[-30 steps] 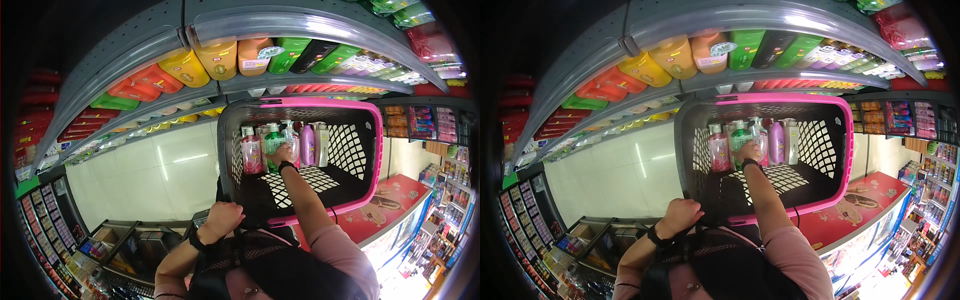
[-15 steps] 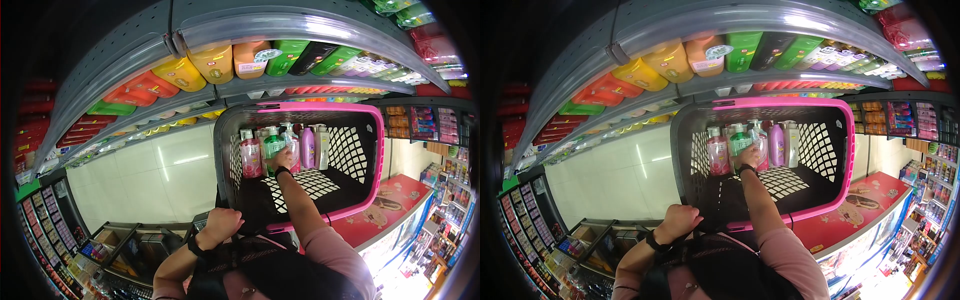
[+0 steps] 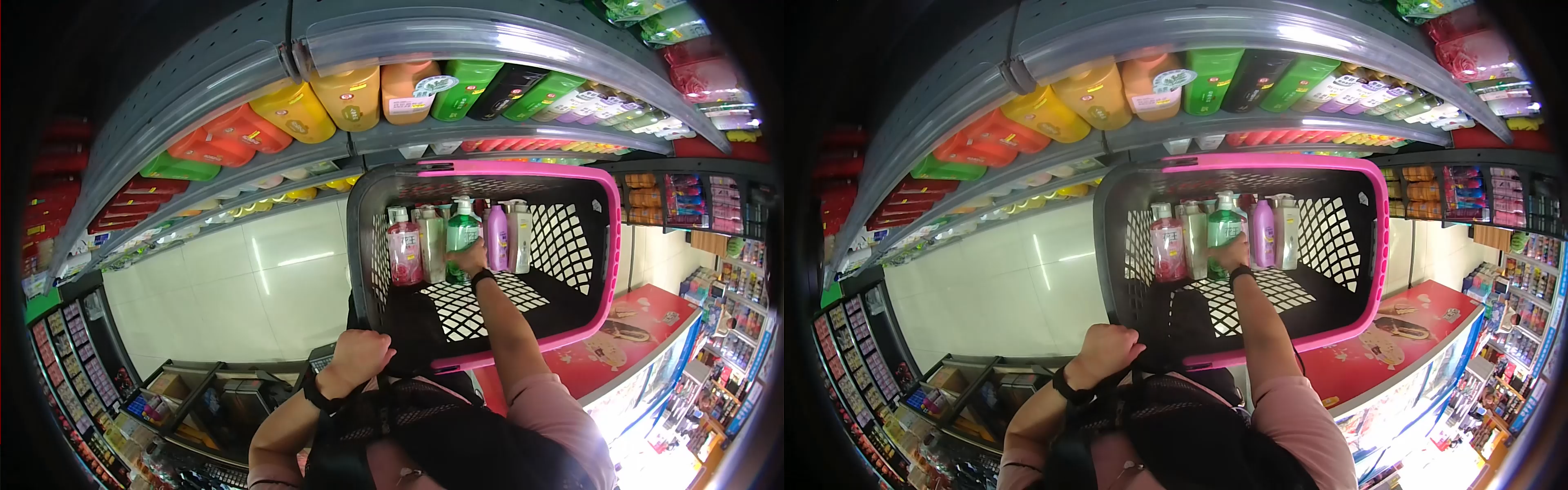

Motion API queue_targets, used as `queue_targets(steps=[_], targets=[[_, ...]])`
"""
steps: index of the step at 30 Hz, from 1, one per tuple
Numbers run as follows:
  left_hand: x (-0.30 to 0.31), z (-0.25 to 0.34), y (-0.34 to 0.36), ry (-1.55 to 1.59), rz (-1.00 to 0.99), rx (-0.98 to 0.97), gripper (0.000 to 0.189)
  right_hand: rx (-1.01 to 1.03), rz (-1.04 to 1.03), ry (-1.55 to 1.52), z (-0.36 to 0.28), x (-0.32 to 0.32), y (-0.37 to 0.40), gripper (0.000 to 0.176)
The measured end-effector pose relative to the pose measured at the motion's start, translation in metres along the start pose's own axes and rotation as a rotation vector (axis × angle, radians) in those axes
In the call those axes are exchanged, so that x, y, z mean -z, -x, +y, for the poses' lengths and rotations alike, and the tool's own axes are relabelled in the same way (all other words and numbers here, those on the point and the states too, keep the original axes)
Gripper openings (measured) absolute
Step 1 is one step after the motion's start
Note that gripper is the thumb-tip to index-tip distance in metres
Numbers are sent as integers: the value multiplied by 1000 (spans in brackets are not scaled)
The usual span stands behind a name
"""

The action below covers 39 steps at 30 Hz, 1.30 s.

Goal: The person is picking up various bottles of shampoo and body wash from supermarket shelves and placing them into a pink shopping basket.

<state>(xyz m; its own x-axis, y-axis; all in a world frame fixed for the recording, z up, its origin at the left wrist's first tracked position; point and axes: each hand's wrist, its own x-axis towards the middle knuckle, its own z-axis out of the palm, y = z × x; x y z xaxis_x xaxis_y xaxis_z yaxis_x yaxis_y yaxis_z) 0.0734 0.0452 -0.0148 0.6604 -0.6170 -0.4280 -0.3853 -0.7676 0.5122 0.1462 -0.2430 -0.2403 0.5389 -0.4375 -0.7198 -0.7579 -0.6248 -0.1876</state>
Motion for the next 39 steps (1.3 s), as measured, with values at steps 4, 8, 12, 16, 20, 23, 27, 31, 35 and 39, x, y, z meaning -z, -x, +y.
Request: queue_targets(steps=[4, 8, 12, 16, 20, 23, 27, 31, 35, 39], targets=[[0, 0, 0, -8, 0, -2, 26, -16, 5, -27, 11, 10, -14, 113], [0, 1, 1, -5, 7, 3, 26, -10, 4, -3, 14, 11, -18, 111], [0, 0, 0, 3, 21, 3, 26, -26, -32, 127, -2, 12, 1, 109], [-2, 0, -1, -12, 14, 3, 26, 60, -73, 194, -13, -4, 15, 107], [0, -1, -1, 3, 10, 9, 26, 111, -72, 284, -16, -29, 16, 109], [-1, -1, -1, 8, 3, 14, 27, 140, -48, 324, -7, -52, 3, 111], [0, -1, -3, 17, -19, 25, 28, 70, 2, 275, -11, -58, 4, 107], [1, -2, -3, 19, -20, 21, 28, -15, 10, 273, -15, -54, 2, 109], [1, -3, -4, 36, -36, 27, 28, -35, -24, 230, -20, -44, 10, 106], [3, -3, -5, 44, -50, 22, 28, -54, 23, 190, -24, -42, 19, 99]])
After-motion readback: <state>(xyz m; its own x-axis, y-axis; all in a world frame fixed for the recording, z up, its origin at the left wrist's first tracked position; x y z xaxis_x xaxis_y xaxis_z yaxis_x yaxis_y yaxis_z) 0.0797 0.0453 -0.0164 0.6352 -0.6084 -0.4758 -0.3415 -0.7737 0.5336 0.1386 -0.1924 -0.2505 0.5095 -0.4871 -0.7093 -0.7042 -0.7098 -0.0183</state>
